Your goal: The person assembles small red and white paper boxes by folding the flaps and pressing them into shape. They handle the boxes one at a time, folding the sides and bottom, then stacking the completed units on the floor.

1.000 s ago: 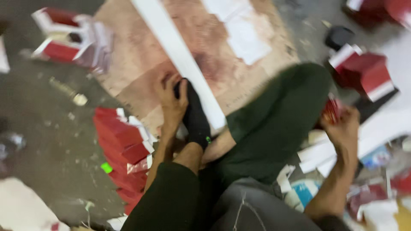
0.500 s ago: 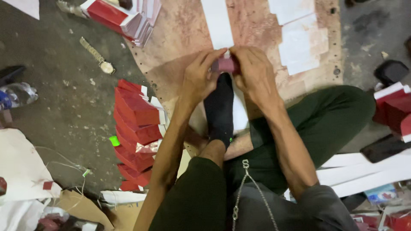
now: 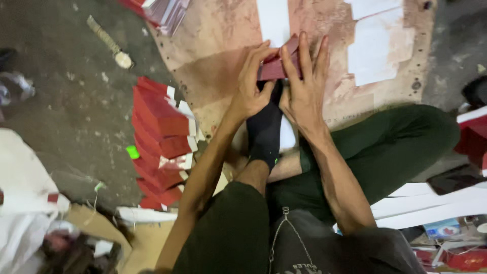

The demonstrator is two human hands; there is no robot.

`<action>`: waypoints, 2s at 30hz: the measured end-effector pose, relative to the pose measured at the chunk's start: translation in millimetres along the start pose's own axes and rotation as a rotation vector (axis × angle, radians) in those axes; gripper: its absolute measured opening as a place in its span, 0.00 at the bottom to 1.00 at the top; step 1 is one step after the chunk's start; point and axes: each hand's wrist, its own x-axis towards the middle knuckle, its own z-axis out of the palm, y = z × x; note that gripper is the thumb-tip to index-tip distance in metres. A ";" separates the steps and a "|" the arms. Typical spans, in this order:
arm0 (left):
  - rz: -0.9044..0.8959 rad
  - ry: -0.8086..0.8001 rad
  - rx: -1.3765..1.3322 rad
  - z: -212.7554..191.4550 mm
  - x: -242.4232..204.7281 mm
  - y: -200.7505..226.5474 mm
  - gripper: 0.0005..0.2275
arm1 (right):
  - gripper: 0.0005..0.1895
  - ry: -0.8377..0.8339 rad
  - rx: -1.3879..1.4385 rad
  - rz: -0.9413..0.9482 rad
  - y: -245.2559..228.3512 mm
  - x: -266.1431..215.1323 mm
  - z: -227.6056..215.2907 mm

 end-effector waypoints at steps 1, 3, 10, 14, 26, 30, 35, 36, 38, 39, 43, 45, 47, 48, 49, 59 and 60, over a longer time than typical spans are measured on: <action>-0.002 0.009 0.013 5.1 3.2 -1.0 0.30 | 0.44 0.062 0.418 0.111 6.1 1.4 1.0; -0.016 0.063 -0.016 5.6 14.6 -4.4 0.29 | 0.42 0.169 1.306 0.280 15.0 17.5 14.7; -0.005 -0.007 0.228 10.4 34.4 41.6 0.19 | 0.28 0.158 0.791 0.381 29.9 8.6 -13.7; 0.056 -0.215 -0.038 48.1 65.2 95.6 0.20 | 0.26 0.358 0.614 0.414 75.3 -36.8 -92.4; 0.024 -0.533 -0.186 384.0 186.5 207.8 0.27 | 0.22 0.722 0.881 0.952 294.0 -131.9 -259.6; -0.026 -0.488 -0.061 427.5 183.6 178.8 0.27 | 0.20 0.624 0.890 1.091 338.3 -149.0 -230.0; -0.072 -0.433 0.024 429.0 192.1 146.0 0.36 | 0.21 0.444 0.539 0.975 360.8 -154.0 -198.3; -0.071 -0.436 0.072 428.0 191.6 142.4 0.39 | 0.20 0.436 0.730 1.043 362.3 -155.9 -196.3; -0.058 -0.447 0.166 427.1 192.4 138.6 0.45 | 0.20 0.426 1.112 1.166 364.6 -160.3 -193.9; -0.085 -0.477 0.111 426.7 192.3 138.6 0.46 | 0.21 0.442 1.169 1.162 365.4 -162.1 -193.0; -0.159 -0.563 0.000 414.9 199.7 135.7 0.43 | 0.25 0.492 1.276 1.198 376.3 -152.5 -181.9; -0.158 -0.608 -0.007 417.7 202.7 138.3 0.40 | 0.27 0.542 1.302 1.216 383.6 -152.0 -182.7; -0.189 -0.612 0.017 414.9 208.1 133.1 0.39 | 0.29 0.544 1.415 1.184 392.5 -144.9 -178.2; -0.232 -0.647 -0.087 414.2 205.8 129.2 0.38 | 0.29 0.535 1.410 1.174 392.2 -147.1 -176.0; -0.276 -0.680 -0.191 413.7 203.8 124.7 0.36 | 0.29 0.526 1.405 1.165 391.7 -149.4 -174.0; -0.085 -0.616 -0.142 412.7 191.6 113.1 0.34 | 0.29 0.534 1.506 1.050 375.5 -135.9 -190.5; -0.057 -0.597 -0.153 404.9 185.9 117.7 0.36 | 0.30 0.559 1.521 1.008 364.8 -136.4 -194.6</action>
